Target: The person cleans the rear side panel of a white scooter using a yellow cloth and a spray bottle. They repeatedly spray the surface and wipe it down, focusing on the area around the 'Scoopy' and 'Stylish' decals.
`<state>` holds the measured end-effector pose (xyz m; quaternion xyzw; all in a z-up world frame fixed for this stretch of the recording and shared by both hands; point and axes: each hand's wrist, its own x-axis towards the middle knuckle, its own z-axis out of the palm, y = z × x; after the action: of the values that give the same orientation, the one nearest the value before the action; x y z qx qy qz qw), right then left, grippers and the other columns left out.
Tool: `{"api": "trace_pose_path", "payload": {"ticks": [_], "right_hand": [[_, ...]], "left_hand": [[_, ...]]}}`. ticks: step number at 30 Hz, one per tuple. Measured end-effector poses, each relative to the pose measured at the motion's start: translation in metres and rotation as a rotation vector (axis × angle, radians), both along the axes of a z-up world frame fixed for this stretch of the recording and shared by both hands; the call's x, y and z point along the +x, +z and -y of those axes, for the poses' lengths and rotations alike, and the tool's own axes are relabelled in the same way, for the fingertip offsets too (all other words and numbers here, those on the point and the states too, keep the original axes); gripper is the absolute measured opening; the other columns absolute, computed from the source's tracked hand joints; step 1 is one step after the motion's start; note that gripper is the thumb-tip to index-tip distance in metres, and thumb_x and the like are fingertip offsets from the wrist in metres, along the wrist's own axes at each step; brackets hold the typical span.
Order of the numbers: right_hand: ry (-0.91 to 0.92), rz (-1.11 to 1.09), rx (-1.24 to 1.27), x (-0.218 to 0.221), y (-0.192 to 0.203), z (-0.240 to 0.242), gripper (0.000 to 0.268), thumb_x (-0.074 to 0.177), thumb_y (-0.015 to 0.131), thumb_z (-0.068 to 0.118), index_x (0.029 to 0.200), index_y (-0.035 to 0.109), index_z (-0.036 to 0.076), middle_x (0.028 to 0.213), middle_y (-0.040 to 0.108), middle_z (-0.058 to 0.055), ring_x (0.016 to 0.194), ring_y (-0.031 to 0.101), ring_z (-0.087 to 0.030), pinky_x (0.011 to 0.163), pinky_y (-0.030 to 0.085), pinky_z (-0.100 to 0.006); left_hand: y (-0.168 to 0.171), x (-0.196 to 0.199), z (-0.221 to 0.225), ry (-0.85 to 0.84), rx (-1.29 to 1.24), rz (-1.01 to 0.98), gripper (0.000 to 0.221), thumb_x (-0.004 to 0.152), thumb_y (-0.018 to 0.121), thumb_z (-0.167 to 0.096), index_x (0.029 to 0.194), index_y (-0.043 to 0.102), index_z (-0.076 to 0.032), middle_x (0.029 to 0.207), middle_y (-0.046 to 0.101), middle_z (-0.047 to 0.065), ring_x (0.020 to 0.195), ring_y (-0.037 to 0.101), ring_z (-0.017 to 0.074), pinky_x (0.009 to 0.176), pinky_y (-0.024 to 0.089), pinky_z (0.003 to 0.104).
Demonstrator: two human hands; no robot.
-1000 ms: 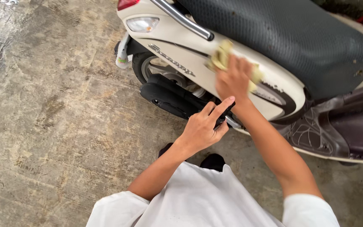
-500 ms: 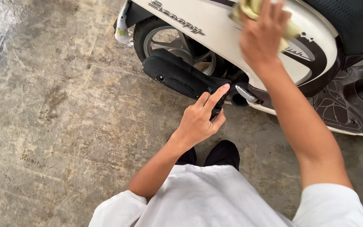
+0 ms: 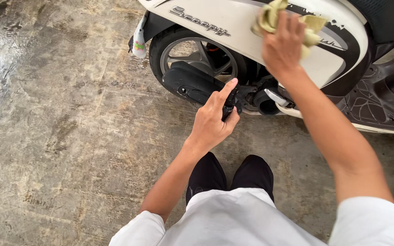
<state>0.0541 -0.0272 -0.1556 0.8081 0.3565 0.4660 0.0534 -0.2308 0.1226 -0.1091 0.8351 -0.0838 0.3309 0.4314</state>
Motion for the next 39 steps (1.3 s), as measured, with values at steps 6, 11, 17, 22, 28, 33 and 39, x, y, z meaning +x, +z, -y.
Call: {"api": "trace_pose_path", "payload": {"ticks": [6, 11, 17, 22, 28, 33, 39], "right_hand": [[0.078, -0.012, 0.068, 0.009, 0.026, -0.079, 0.014, 0.098, 0.069, 0.015, 0.110, 0.077, 0.014, 0.121, 0.052, -0.010, 0.114, 0.044, -0.027, 0.089, 0.037, -0.041], [-0.007, -0.137, 0.082, -0.001, 0.016, 0.020, 0.022, 0.103, 0.074, 0.017, 0.125, 0.076, 0.020, 0.121, 0.047, -0.011, 0.120, 0.043, -0.029, 0.097, 0.040, -0.044], [-0.118, -0.127, 0.159, -0.013, -0.012, 0.106, 0.069, 0.085, 0.082, 0.021, 0.151, 0.064, 0.009, 0.138, 0.043, -0.025, 0.127, 0.039, -0.033, 0.099, 0.041, -0.044], [-0.003, -0.176, 0.227, 0.011, -0.027, 0.088, 0.056, 0.094, 0.080, 0.011, 0.147, 0.063, 0.003, 0.136, 0.048, -0.019, 0.119, 0.047, -0.029, 0.099, 0.045, -0.042], [0.154, -0.093, 0.202, 0.000, -0.017, 0.120, 0.056, 0.092, 0.079, 0.006, 0.147, 0.066, 0.011, 0.130, 0.056, -0.014, 0.111, 0.053, -0.029, 0.093, 0.047, -0.039], [0.111, -0.361, 0.205, -0.018, -0.029, 0.191, 0.058, 0.100, 0.077, 0.032, 0.150, 0.063, 0.006, 0.123, 0.052, -0.021, 0.108, 0.048, -0.036, 0.085, 0.044, -0.048], [-0.093, -0.302, 0.258, -0.022, -0.043, 0.183, 0.049, 0.112, 0.061, 0.040, 0.152, 0.060, 0.012, 0.143, 0.039, -0.022, 0.134, 0.033, -0.036, 0.111, 0.029, -0.053]], "left_hand": [[0.017, 0.010, -0.009, 0.004, 0.027, -0.053, 0.072, 0.093, 0.072, -0.005, 0.157, 0.040, -0.016, 0.093, 0.059, 0.008, 0.074, 0.063, 0.0219, 0.069, 0.056, 0.035], [0.009, 0.031, 0.002, -0.072, 0.001, -0.024, 0.072, 0.092, 0.072, -0.004, 0.156, 0.039, -0.016, 0.095, 0.060, 0.007, 0.074, 0.063, 0.0211, 0.069, 0.056, 0.035], [-0.006, 0.018, 0.033, -0.072, -0.038, -0.050, 0.072, 0.091, 0.070, -0.003, 0.155, 0.040, -0.016, 0.097, 0.062, 0.008, 0.078, 0.067, 0.0220, 0.070, 0.057, 0.035], [-0.006, 0.004, 0.061, -0.027, -0.029, -0.063, 0.072, 0.091, 0.071, -0.004, 0.155, 0.041, -0.016, 0.098, 0.063, 0.008, 0.079, 0.068, 0.0222, 0.072, 0.058, 0.035], [-0.004, 0.004, 0.113, 0.002, -0.012, -0.078, 0.070, 0.092, 0.071, -0.005, 0.155, 0.042, -0.016, 0.094, 0.060, 0.008, 0.074, 0.064, 0.0220, 0.070, 0.055, 0.036], [0.004, 0.014, 0.154, -0.024, 0.020, -0.064, 0.071, 0.091, 0.071, -0.003, 0.155, 0.042, -0.016, 0.097, 0.062, 0.009, 0.078, 0.065, 0.0237, 0.073, 0.056, 0.036], [0.020, 0.035, 0.180, -0.095, 0.044, 0.063, 0.073, 0.091, 0.070, -0.001, 0.156, 0.039, -0.015, 0.117, 0.065, 0.016, 0.097, 0.069, 0.0297, 0.085, 0.057, 0.038]]}}
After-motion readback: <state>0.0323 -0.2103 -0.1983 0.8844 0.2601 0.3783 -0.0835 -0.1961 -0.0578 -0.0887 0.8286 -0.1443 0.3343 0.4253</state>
